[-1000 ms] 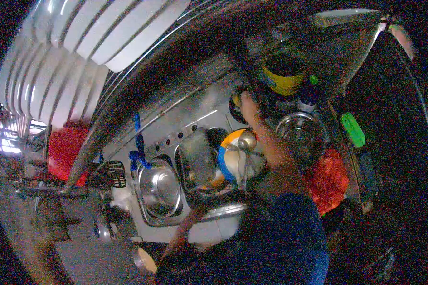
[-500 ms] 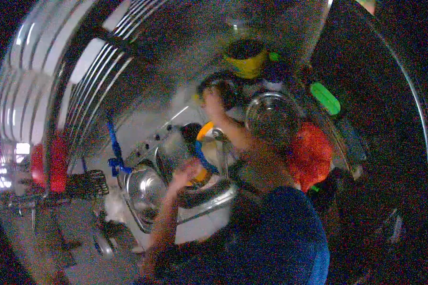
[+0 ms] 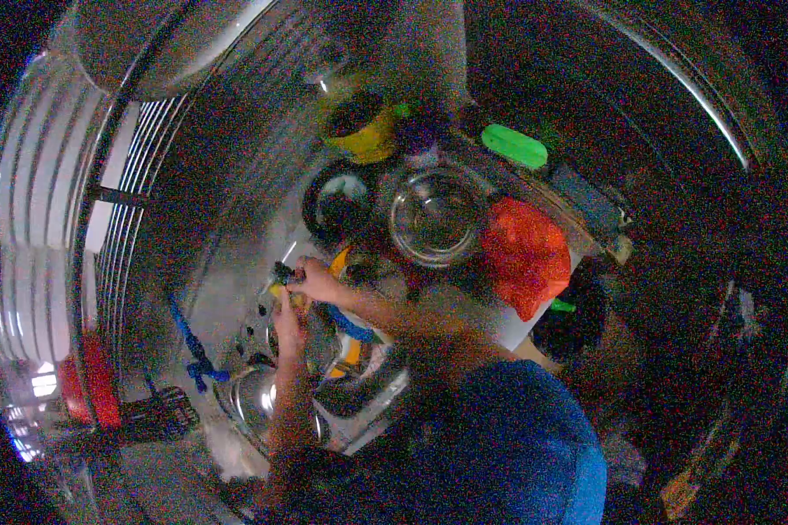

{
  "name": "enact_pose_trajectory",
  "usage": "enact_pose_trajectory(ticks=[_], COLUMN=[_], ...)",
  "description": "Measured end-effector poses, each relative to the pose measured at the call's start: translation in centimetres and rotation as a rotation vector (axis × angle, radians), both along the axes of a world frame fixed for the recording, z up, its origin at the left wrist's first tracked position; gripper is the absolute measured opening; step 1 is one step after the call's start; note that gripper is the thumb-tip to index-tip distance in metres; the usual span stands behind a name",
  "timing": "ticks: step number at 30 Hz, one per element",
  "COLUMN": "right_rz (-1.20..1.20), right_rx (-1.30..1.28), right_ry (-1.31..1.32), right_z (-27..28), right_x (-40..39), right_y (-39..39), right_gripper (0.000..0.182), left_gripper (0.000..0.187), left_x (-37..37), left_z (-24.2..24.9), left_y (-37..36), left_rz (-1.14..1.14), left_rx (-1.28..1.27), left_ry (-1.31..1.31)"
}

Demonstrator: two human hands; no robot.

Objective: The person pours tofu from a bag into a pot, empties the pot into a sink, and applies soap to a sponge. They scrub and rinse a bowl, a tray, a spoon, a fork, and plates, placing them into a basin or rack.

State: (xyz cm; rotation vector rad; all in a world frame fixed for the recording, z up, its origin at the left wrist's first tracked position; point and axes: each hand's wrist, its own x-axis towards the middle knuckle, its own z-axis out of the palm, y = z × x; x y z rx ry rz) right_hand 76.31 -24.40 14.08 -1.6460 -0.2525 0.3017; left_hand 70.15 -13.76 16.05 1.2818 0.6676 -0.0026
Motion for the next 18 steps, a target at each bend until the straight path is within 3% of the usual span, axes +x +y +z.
enact_pose_trajectory(ticks=[3, 6, 9, 12, 13, 15, 16, 18], right_rz=[0.005, -0.142, -0.472, -0.242, -0.146, -0.280, -0.341, -0.435], right_rx=[0.267, 0.139, -0.196, -0.402, -0.375, -0.432, -0.463, -0.387], right_ry=[0.249, 0.397, -0.085, -0.326, -0.202, -0.154, -0.120, -0.279], right_z=[1.0, 3.2, -7.5, -15.4, -10.8, -8.9, -7.3, -2.5], right_x=[1.2, 2.9, 6.7, 7.2, 6.3, 6.5, 5.9, 4.6], right_y=[-1.6, -3.9, -3.0, -3.3, -4.9, -5.2, -5.6, -8.8], right_gripper=[0.041, 0.035, 0.033, 0.031, 0.032, 0.031, 0.031, 0.032], left_gripper=[0.034, 0.032, 0.027, 0.027, 0.027, 0.027, 0.026, 0.024], left_x=[0.0, 1.3, 0.5, -1.8, -2.1, -2.2, -2.3, -1.5], left_z=[-0.5, -6.1, -6.2, -3.8, -3.3, -3.0, -1.4, 1.2], left_y=[0.4, 6.6, 11.3, 10.6, 10.4, 10.5, 9.2, 6.6], left_rz=[-0.072, -0.417, -0.829, -0.503, -0.442, -0.439, -0.372, -0.237], left_rx=[0.046, 0.280, 1.025, 0.659, 0.596, 0.648, 0.556, 0.369], left_ry=[-0.041, -0.016, 0.058, 0.083, 0.070, -0.008, 0.051, 0.163])
